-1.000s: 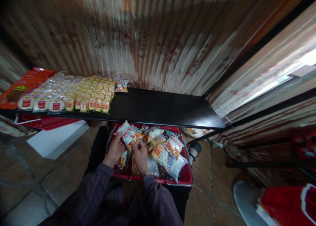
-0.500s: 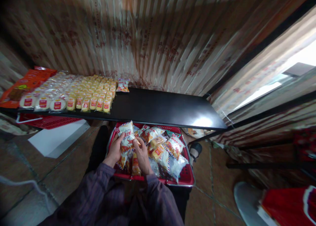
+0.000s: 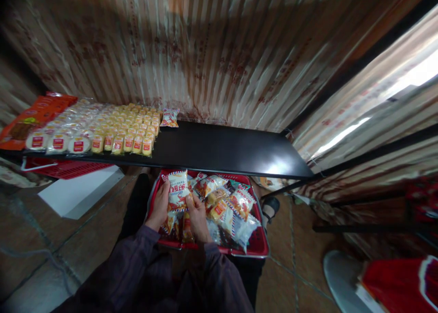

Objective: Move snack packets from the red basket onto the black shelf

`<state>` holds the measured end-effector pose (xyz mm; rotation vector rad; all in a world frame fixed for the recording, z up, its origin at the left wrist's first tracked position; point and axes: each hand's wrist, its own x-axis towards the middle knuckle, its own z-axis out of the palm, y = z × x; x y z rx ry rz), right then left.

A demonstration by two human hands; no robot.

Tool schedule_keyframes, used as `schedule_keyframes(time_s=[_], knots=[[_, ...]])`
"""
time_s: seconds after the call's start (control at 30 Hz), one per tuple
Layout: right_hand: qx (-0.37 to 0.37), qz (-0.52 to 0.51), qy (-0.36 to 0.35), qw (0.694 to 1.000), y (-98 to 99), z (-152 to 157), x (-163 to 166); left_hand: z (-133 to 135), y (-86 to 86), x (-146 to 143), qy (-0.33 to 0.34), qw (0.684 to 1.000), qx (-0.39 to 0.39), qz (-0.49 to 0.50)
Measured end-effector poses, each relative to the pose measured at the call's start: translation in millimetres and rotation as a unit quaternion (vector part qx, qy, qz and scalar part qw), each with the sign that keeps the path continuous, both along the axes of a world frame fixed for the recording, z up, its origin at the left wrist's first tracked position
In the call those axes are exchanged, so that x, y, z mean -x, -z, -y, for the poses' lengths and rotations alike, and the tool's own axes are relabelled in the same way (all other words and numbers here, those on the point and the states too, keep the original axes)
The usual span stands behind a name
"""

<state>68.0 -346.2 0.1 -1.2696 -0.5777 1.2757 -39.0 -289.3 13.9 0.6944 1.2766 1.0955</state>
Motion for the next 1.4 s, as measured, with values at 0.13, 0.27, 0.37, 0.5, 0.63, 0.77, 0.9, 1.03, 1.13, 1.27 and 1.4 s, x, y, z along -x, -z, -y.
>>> schedule_keyframes(time_s=[0.13,0.27,0.37,0.5,0.63,0.77,0.9,1.03,1.13,1.27,1.4], knots=[[-0.009,0.053,0.051,0.997,3.2,-1.4,-3.0,0.8,0.4,-0.5,0.006,0.997,-0.038,-0.064],[-0.016,0.102,0.061,0.993,3.0,0.1,-5.2,2.8,0.9,-2.0,-0.023,0.995,-0.029,-0.093],[-0.019,0.141,0.085,0.986,-0.1,0.6,-4.0,5.2,-0.5,-3.6,-0.079,0.995,-0.036,-0.055],[-0.022,0.190,0.100,0.976,-8.6,-0.3,0.6,8.4,-3.2,-5.1,-0.090,0.995,-0.048,-0.008],[-0.036,0.267,0.093,0.958,-14.2,0.1,5.3,12.8,-9.6,-6.8,-0.063,0.997,-0.050,0.016],[-0.094,0.396,0.087,0.909,-10.7,2.0,9.2,17.8,-21.3,-9.5,-0.025,0.996,-0.030,0.075],[-0.151,0.486,0.074,0.857,-5.8,3.7,14.6,19.8,-26.9,-11.8,0.010,0.991,-0.003,0.131],[-0.186,0.547,0.043,0.815,-4.3,6.8,22.8,16.9,-19.6,-14.6,-0.011,0.987,0.015,0.158],[-0.217,0.575,0.014,0.789,-5.1,10.2,28.0,14.1,-13.3,-14.6,-0.026,0.982,0.022,0.188],[-0.235,0.591,-0.014,0.772,-8.4,12.9,29.1,12.4,-8.3,-10.0,-0.044,0.975,0.055,0.210],[-0.232,0.612,-0.028,0.755,-9.3,13.3,25.0,11.1,0.5,-7.4,-0.043,0.972,0.072,0.218]])
